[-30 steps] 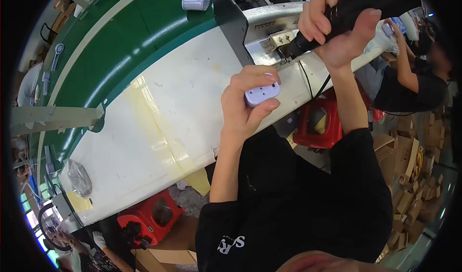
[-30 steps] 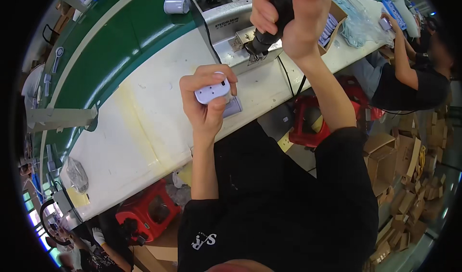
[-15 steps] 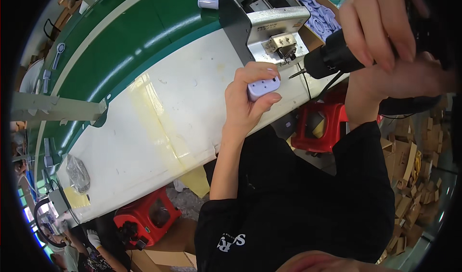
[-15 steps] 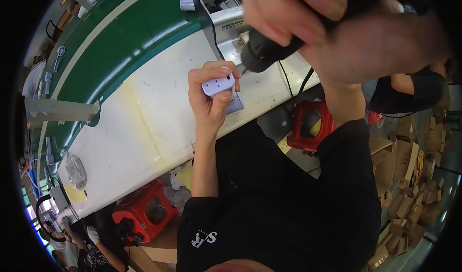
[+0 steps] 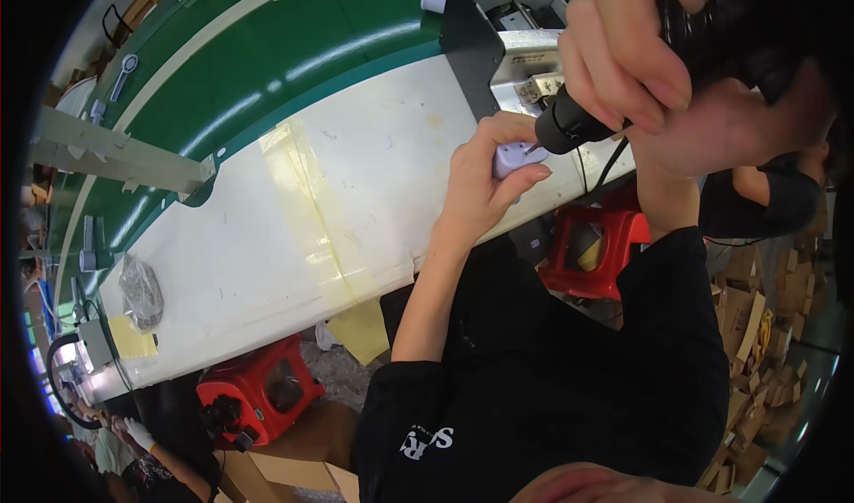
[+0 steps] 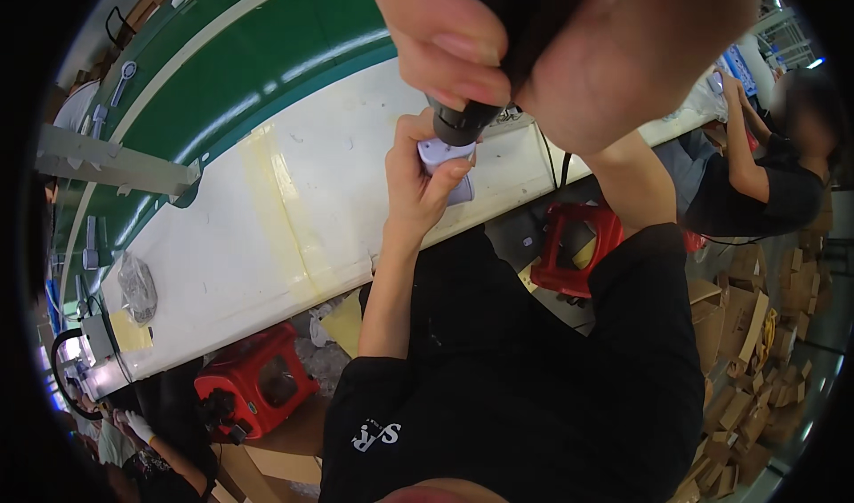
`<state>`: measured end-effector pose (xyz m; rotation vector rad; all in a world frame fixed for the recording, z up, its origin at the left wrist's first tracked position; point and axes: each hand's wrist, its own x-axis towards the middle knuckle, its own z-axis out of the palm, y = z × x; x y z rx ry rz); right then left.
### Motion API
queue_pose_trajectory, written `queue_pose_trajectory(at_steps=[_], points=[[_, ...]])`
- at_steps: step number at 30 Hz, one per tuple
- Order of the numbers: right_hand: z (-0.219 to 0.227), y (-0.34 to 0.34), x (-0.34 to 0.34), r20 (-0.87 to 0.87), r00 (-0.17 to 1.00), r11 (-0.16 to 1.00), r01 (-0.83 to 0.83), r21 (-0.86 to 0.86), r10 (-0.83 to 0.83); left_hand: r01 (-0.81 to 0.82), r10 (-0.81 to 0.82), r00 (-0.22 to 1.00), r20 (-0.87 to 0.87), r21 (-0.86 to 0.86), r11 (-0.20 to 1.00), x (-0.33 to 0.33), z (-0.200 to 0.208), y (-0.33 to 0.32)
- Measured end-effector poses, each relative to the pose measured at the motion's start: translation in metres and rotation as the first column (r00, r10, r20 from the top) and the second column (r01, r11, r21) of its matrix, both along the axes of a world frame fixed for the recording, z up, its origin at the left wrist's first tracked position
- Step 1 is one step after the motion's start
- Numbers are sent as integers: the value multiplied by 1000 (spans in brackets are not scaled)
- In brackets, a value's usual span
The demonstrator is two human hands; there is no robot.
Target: Assembling electronic components using an electric screwdriver on a production line.
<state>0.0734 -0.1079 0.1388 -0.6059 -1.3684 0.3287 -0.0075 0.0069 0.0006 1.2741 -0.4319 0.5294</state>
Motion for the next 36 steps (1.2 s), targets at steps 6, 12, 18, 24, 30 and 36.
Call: queue_pose_trajectory(at_steps=[6,12,18,24,30,36], points=[[10,0,-5,10,997,991,82,-110,-81,-4,4,1000,-7,26,1000,-3,3,-1],[22,-3,-6,25,985,962,174,-212,-173,-19,19,1000,-1,63,998,-4,4,1],[31,9,-12,54,977,936,214,-280,-207,-57,56,998,12,111,992,-4,9,3],[45,41,-3,19,999,971,-29,-236,35,-73,64,996,63,155,985,-2,9,8],[56,41,-18,42,994,950,107,-294,-99,-81,73,996,55,167,983,-9,13,6],[51,39,-28,-54,970,944,218,-247,-238,-80,73,996,50,157,984,-3,12,4]])
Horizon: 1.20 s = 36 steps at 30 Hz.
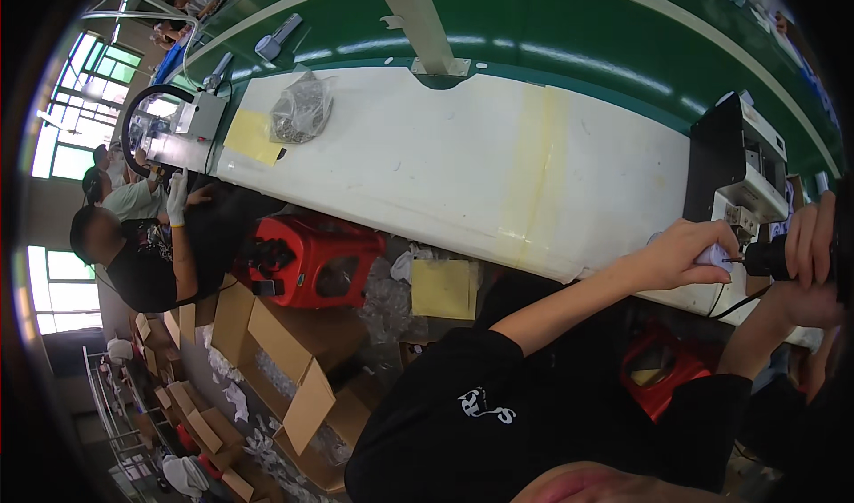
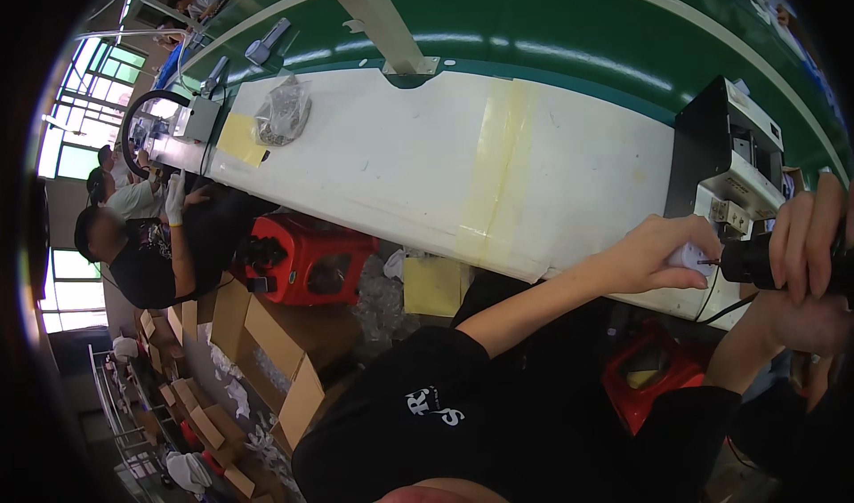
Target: Assembling electronic components using an electric screwdriver on a production line.
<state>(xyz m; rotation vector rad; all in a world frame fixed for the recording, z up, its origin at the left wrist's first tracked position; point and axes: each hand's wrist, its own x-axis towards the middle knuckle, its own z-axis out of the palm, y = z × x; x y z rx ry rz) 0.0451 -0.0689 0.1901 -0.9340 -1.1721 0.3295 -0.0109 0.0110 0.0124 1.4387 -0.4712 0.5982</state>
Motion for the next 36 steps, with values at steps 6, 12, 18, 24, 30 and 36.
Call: queue_pose_trajectory(at_steps=[6,12,18,24,30,36], points=[[-1,1,-7,24,996,996,86,-13,-86,6,-6,1000,-14,-22,1000,0,0,-1],[1,1,-9,35,993,994,113,-1,-113,-2,2,1000,-13,-16,1000,-2,1,-1],[-5,2,-3,-45,998,995,-43,88,47,-4,4,1000,-6,-3,1000,-1,0,-1],[1,2,-5,26,1000,1000,-5,11,4,7,-7,1000,14,-19,1000,-2,2,1],[-15,6,-17,-478,878,908,187,374,16,5,-5,999,33,-2,1000,-5,1,-1],[-66,-94,-1,-230,967,899,196,392,-111,-89,98,993,-59,139,986,-30,15,37]])
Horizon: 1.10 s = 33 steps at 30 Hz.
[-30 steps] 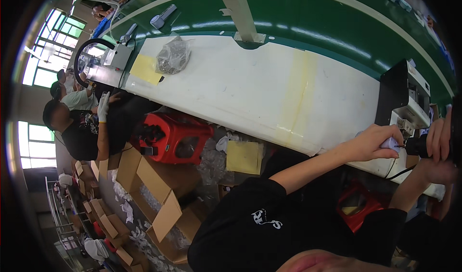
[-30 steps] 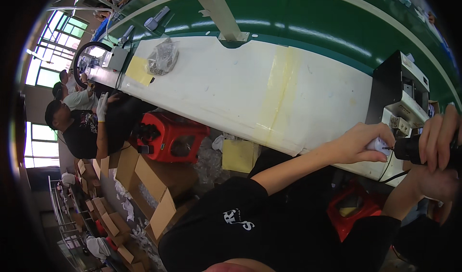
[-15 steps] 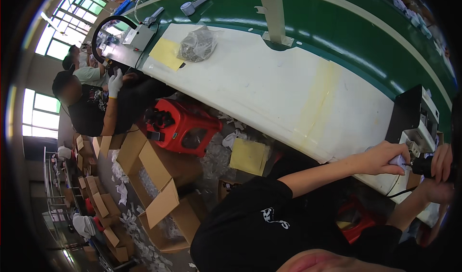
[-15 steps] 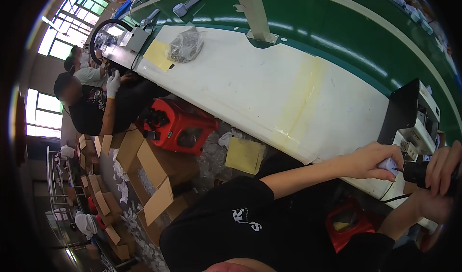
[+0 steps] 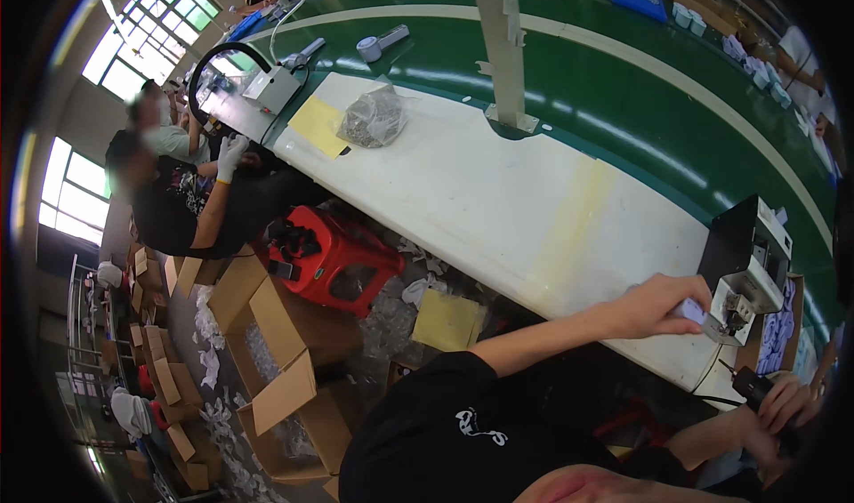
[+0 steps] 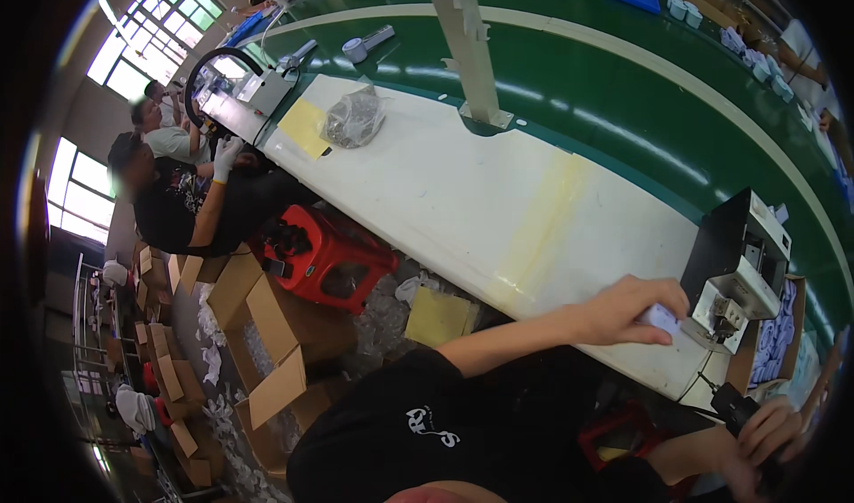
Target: Assembling electronic components using an electric screwdriver on a production line.
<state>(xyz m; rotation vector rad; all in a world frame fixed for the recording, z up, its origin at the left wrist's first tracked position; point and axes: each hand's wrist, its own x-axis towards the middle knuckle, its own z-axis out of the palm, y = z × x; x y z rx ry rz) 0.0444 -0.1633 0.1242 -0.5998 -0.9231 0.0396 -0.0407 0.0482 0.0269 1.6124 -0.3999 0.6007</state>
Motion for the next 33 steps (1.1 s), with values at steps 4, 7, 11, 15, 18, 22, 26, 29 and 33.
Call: queue_pose_trajectory(at_steps=[4,7,11,15,18,22,26,29,33], points=[[-40,-22,0,-77,938,938,329,-108,-338,-131,177,980,-86,387,913,2,46,65],[-79,-25,12,-12,896,875,429,-225,-443,-330,321,936,147,684,650,57,51,105],[-116,-15,22,128,830,764,551,-335,-543,-307,406,900,157,890,337,132,28,157],[-108,7,15,114,836,773,542,-331,-537,-561,368,762,534,827,-39,161,2,196],[-109,4,14,132,800,724,589,-359,-585,-286,436,894,108,885,368,170,40,153],[-103,8,7,204,742,644,660,-386,-638,281,-260,959,-112,497,821,120,141,81],[-108,10,14,234,754,619,644,-451,-614,390,-477,795,374,286,875,80,165,67],[-125,9,24,201,802,633,574,-520,-562,477,-531,743,407,235,847,80,149,64],[-105,16,30,227,769,591,614,-523,-598,509,-533,663,525,206,836,69,154,84]])
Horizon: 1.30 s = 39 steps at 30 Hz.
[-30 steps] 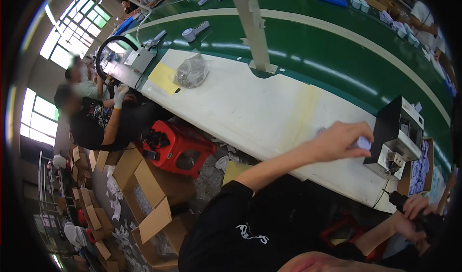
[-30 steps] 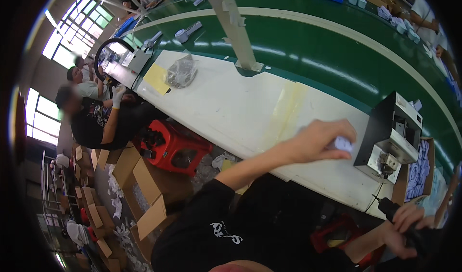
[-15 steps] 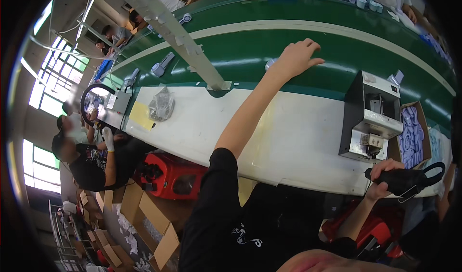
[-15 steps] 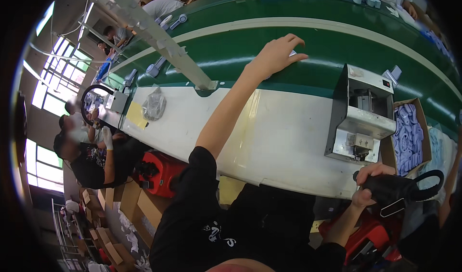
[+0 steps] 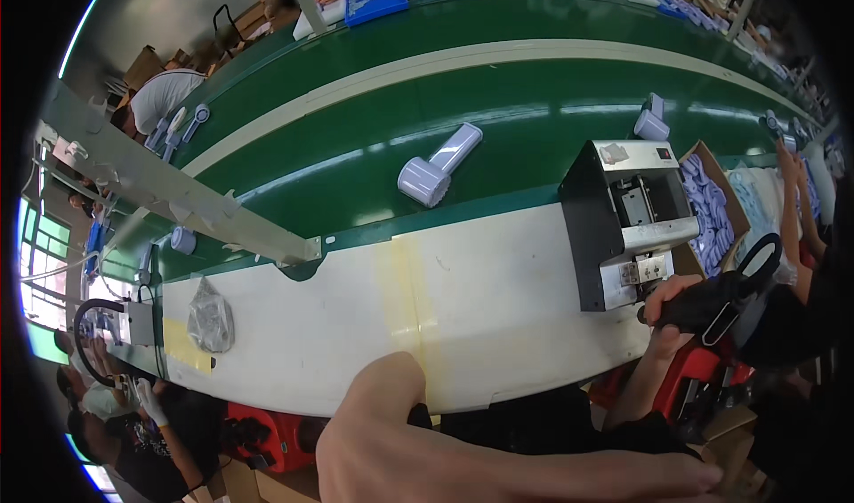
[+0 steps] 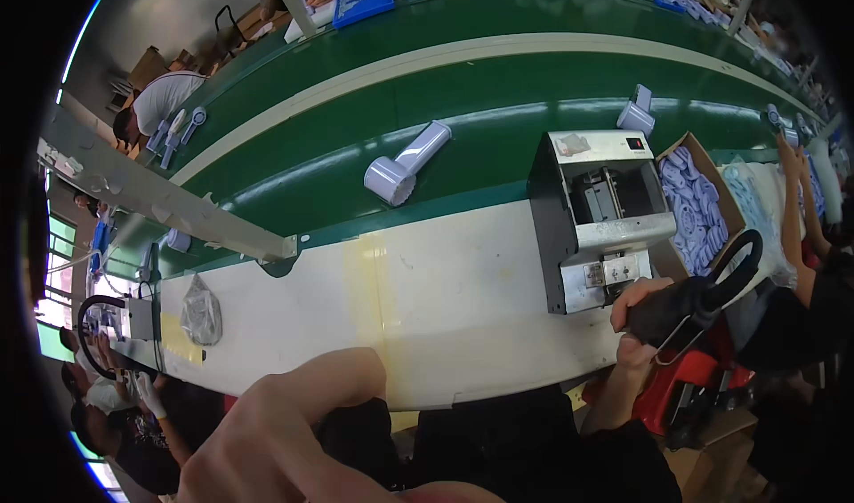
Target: Assembling electronic components using an electric screwdriver on a production line.
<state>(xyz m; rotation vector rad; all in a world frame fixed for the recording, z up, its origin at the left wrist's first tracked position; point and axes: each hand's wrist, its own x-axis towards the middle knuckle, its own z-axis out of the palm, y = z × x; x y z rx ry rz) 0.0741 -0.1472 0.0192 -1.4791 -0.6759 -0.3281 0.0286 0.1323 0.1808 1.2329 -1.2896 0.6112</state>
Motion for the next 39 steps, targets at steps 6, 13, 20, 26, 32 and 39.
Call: queue_pose_trajectory(at_steps=[6,13,20,26,32,39], points=[[10,7,-1,-76,990,979,128,157,-117,-73,83,995,53,-163,984,-42,-13,27],[11,16,-2,-92,991,980,109,164,-94,-83,133,977,168,-273,958,-72,-23,47],[10,5,-2,-134,989,975,84,205,-57,-39,112,975,189,-352,935,-89,-35,50],[14,11,0,-76,989,980,133,149,-123,76,-6,983,181,-381,921,-91,-49,66],[11,16,2,-126,986,966,138,219,-113,172,-71,968,239,-434,884,-82,-56,60],[18,8,2,-125,987,973,120,196,-96,261,-160,953,256,-434,862,-82,-51,62]])
